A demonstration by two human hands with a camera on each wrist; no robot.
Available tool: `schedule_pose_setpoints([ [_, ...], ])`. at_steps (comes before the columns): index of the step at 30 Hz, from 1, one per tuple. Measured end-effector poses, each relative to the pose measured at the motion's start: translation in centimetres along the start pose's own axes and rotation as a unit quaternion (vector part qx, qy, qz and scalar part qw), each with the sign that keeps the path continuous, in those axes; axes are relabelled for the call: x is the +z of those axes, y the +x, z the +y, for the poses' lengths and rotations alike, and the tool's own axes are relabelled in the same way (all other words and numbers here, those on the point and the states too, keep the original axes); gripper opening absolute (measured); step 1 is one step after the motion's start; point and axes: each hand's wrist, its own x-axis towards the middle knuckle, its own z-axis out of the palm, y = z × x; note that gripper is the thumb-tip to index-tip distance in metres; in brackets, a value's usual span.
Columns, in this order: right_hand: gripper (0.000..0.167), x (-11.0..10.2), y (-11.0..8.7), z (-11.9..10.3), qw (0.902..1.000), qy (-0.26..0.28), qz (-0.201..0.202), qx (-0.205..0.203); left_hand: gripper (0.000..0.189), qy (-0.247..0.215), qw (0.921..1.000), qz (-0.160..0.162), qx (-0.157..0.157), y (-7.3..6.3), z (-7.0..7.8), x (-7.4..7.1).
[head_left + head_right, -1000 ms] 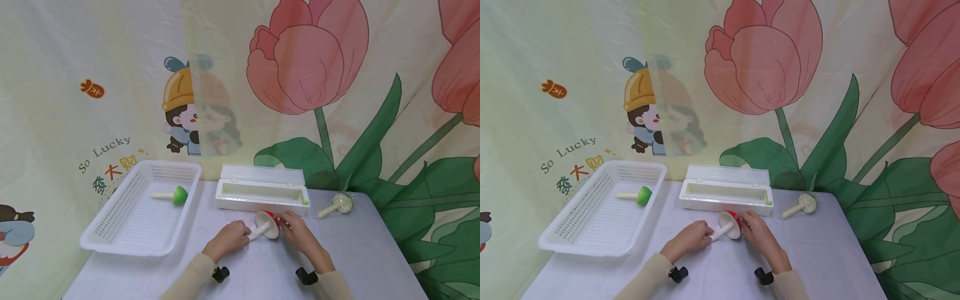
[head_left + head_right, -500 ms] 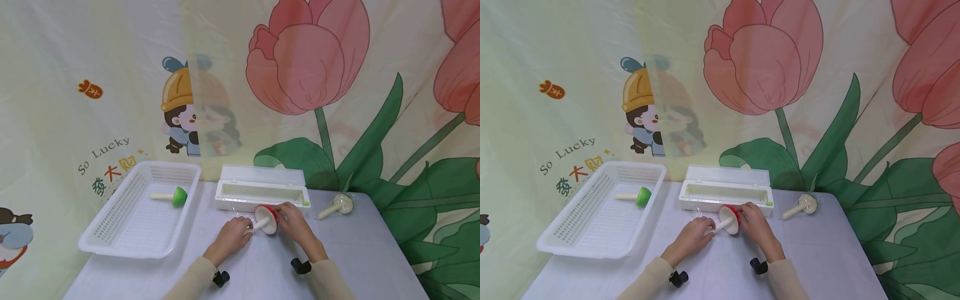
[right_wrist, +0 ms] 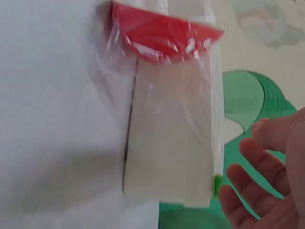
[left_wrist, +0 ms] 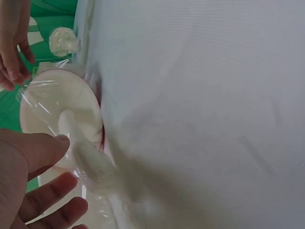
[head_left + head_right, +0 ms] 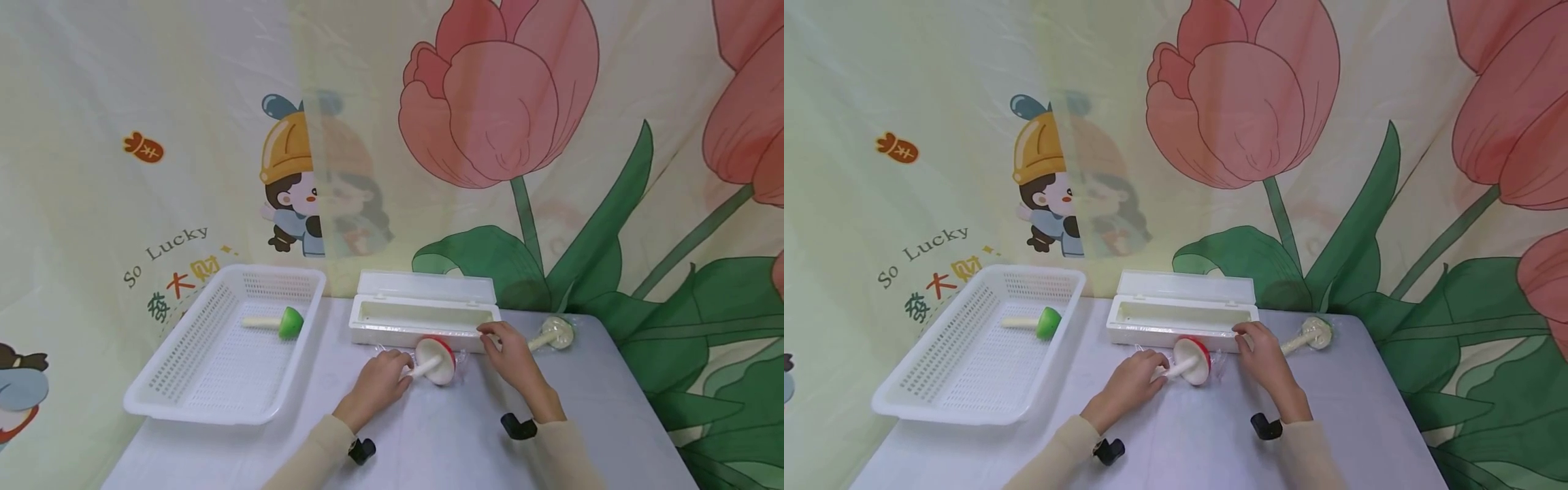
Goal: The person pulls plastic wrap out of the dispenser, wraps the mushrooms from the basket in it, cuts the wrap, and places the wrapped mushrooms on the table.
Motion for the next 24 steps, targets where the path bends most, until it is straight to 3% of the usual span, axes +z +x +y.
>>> schedule_pose_setpoints([
  [5,0.026,-1.0,0.4,2.0,0.9995,-0.003,0.008,0.03,0.018,-0.004,0.9997,-0.023,0.001,1.4,0.5,-1.1],
  [13,0.035,-0.6,0.3,3.9,0.997,0.003,0.014,0.077,0.016,0.009,0.9982,-0.052,0.028,5.7,2.7,-4.0],
  [24,0.06,0.7,-0.3,4.4,0.9832,0.059,-0.012,0.173,0.015,0.013,0.9932,-0.076,0.087,9.8,4.9,-4.6],
])
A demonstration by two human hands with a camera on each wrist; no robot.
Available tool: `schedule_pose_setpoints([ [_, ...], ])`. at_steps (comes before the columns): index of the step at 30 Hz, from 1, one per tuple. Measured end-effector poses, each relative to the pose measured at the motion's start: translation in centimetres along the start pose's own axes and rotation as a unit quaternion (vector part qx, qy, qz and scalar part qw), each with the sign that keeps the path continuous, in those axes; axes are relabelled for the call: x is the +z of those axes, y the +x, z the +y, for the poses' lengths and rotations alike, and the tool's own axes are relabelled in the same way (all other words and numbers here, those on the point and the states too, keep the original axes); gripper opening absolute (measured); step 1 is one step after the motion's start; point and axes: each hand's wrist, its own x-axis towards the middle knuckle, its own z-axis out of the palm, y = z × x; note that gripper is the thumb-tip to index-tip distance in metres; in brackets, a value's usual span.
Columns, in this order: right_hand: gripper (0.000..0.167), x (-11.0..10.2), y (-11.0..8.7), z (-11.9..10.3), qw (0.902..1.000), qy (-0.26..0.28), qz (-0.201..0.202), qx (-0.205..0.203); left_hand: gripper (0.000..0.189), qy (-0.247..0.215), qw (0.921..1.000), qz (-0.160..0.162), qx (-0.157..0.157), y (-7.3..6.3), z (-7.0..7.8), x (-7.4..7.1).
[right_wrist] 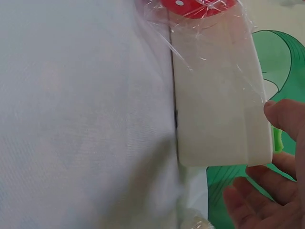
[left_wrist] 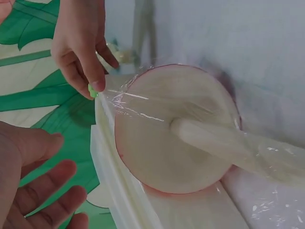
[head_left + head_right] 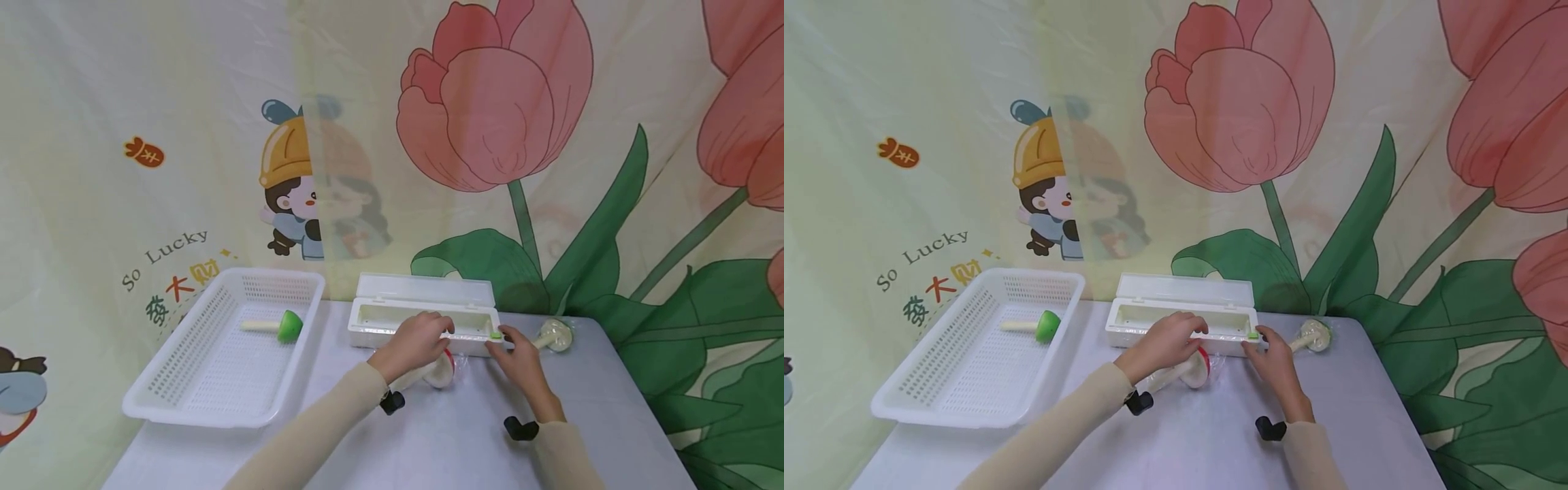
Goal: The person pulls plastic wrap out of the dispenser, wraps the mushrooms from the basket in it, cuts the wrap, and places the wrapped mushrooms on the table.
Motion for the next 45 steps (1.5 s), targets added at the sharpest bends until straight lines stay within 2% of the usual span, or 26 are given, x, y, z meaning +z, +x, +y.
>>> schedule_pose_setpoints([
  [4,0.059,0.1,-0.1,0.6,0.9997,0.022,0.01,0.007,0.018,-0.026,0.9994,-0.022,0.002,1.5,0.2,0.2],
  [9,0.053,0.4,0.0,1.4,0.9969,0.064,0.044,-0.011,0.022,-0.113,0.9926,-0.045,-0.007,3.5,0.2,1.0],
  [15,0.046,1.1,0.4,2.3,0.9868,0.148,0.055,-0.033,0.024,-0.18,0.9825,-0.046,-0.007,5.1,-0.3,2.3],
  [18,0.043,1.1,0.5,2.6,0.9871,0.143,0.065,-0.033,0.024,-0.221,0.9743,-0.044,-0.007,6.0,-0.6,3.1],
  [23,0.041,1.3,0.6,2.8,0.9834,0.163,0.076,-0.026,0.024,-0.278,0.9594,-0.041,-0.028,7.0,-1.0,4.6],
  [29,0.042,1.6,0.6,2.8,0.9774,0.198,0.072,-0.018,0.019,-0.302,0.9519,-0.033,-0.04,8.1,-0.9,6.5],
  [36,0.043,1.5,0.5,2.9,0.9734,0.22,0.063,-0.011,0.016,-0.286,0.9572,-0.04,-0.027,9.1,0.0,7.6],
  [42,0.04,0.0,-0.9,-0.1,0.9778,0.203,0.053,0.001,0.016,-0.259,0.9646,-0.049,-0.019,9.6,0.3,8.2],
  [45,0.041,0.4,-0.5,0.7,0.9772,0.205,0.057,-0.001,0.015,-0.239,0.9697,-0.047,-0.009,9.7,0.3,8.5],
])
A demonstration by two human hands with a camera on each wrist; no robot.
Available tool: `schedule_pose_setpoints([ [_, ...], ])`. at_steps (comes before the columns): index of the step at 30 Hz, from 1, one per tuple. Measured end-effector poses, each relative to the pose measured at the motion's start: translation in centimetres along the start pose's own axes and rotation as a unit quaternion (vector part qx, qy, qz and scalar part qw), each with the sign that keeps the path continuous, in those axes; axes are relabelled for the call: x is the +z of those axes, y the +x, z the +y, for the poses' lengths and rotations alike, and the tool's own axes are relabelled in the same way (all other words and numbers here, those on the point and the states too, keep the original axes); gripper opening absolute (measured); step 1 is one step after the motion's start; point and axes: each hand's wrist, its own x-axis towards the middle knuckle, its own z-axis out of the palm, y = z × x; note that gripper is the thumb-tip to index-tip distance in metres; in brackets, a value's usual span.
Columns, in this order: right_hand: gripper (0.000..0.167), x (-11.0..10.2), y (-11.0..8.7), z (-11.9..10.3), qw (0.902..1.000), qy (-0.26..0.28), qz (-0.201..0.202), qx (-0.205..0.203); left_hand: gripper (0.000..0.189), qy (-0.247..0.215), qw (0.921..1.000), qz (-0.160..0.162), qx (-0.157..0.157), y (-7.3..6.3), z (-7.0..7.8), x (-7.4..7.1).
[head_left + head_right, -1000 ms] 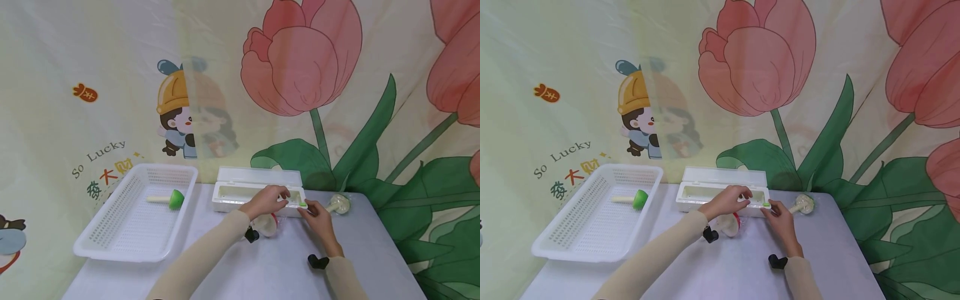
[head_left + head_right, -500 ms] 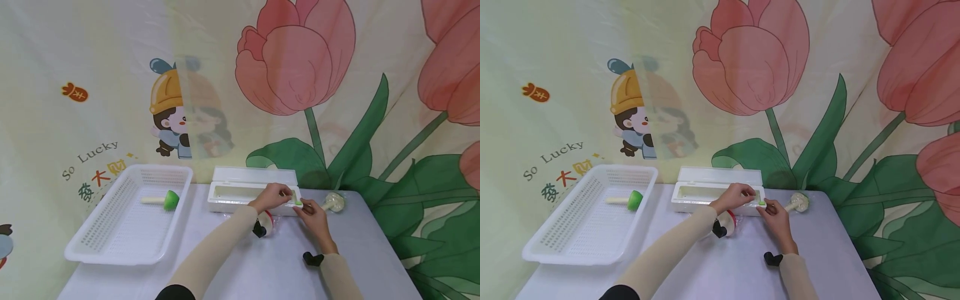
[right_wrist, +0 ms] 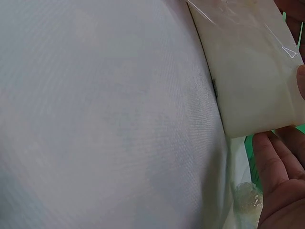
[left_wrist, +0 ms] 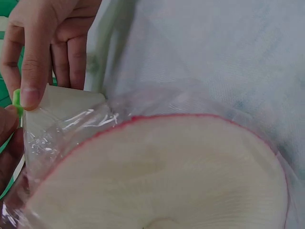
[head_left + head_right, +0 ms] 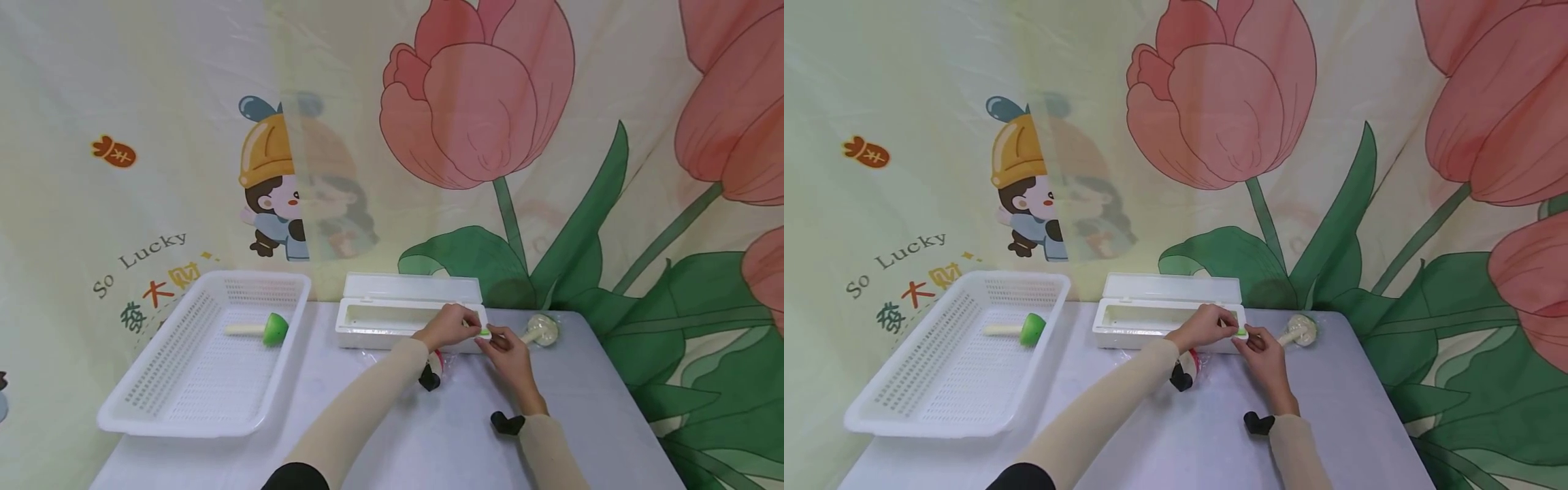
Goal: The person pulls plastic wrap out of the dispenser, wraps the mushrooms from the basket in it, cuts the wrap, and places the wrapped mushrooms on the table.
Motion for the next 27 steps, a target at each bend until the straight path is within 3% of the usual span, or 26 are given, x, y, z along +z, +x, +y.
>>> schedule_pose_setpoints([
  [5,0.043,0.4,1.0,2.8,0.9999,-0.001,0.009,-0.012,0.015,0.012,0.9999,0.002,0.004,-0.1,0.0,0.1],
  [15,0.038,0.2,0.8,2.6,0.9995,-0.011,0.024,-0.017,0.014,-0.007,0.9998,-0.02,-0.003,0.1,0.7,0.2],
  [27,0.038,0.3,1.0,2.4,0.9996,-0.01,0.019,-0.017,0.01,0.07,0.9968,-0.036,-0.013,-0.1,1.1,-1.4],
])
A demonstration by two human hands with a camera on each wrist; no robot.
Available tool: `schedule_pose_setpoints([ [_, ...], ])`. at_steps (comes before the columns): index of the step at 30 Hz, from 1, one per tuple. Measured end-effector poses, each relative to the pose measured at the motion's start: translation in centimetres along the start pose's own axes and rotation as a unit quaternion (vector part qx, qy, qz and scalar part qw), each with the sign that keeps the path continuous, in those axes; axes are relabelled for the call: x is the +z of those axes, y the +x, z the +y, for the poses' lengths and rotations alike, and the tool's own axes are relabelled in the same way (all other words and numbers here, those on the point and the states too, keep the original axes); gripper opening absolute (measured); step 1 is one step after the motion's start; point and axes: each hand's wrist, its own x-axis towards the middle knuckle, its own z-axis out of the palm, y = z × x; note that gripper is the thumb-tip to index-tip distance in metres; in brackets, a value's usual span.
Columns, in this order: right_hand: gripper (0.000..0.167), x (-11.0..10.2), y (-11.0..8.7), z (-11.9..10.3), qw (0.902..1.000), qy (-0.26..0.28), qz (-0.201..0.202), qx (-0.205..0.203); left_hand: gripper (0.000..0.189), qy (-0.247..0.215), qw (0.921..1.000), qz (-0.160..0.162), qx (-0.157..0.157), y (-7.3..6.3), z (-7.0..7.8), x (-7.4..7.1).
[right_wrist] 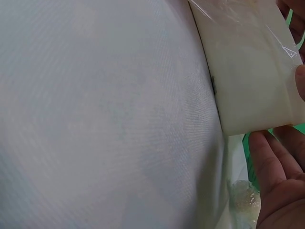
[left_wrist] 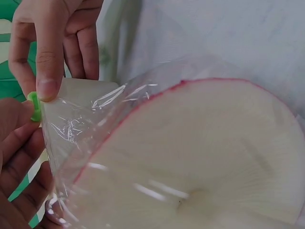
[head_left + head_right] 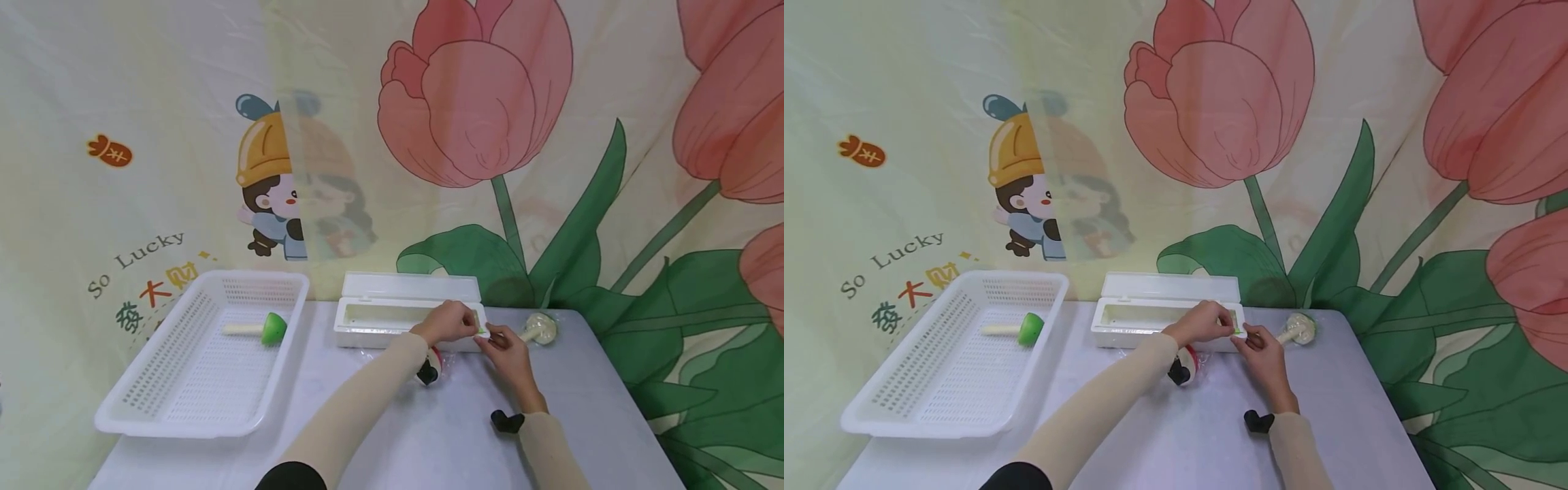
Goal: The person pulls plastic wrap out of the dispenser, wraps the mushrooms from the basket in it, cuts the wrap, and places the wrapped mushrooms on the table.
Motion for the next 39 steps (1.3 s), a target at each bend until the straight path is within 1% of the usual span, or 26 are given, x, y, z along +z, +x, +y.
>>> schedule_pose_setpoints([
  [5,0.04,-0.1,0.0,0.0,0.9999,0.0,-0.01,0.009,0.009,0.006,0.9996,-0.017,-0.021,-0.1,-0.2,-0.3],
  [7,0.041,-0.1,0.1,0.0,0.9998,-0.002,-0.015,0.016,0.009,0.016,0.9992,-0.025,-0.028,-0.3,-0.4,-0.6],
  [9,0.042,-0.3,0.1,0.1,0.9997,-0.01,-0.016,0.017,0.01,0.024,0.9987,-0.033,-0.031,-0.5,-0.5,-1.0],
  [14,0.044,-0.5,0.2,-0.1,0.9993,-0.027,-0.024,0.015,0.011,0.037,0.9977,-0.044,-0.036,-1.7,-1.5,-2.4],
  [16,0.044,-0.6,0.2,-0.4,0.9984,-0.047,-0.029,0.015,0.011,0.037,0.9976,-0.045,-0.037,-2.2,-2.0,-2.7],
  [19,0.044,-0.8,0.2,-1.0,0.996,-0.075,-0.046,0.016,0.012,0.029,0.9983,-0.041,-0.03,-2.7,-2.5,-3.0],
  [22,0.046,-0.7,0.3,-1.6,0.9927,-0.093,-0.076,0.007,0.012,0.006,0.9991,-0.035,-0.021,-2.9,-2.9,-3.0],
  [26,0.051,-0.3,0.5,-2.1,0.9891,-0.093,-0.113,-0.015,0.012,-0.03,0.9993,-0.018,-0.011,-3.2,-3.3,-2.7],
  [29,0.049,0.0,0.5,-2.3,0.9887,-0.095,-0.112,-0.03,0.013,-0.053,0.9986,-0.004,-0.001,-3.2,-3.4,-2.3],
  [31,0.045,0.1,0.5,-2.3,0.9888,-0.097,-0.107,-0.036,0.014,-0.058,0.9983,0.002,0.002,-3.3,-3.4,-2.1],
  [39,0.038,0.4,0.8,-1.8,0.9911,-0.093,-0.094,-0.019,0.013,-0.045,0.9986,0.012,-0.027,-3.3,-3.1,-1.5],
])
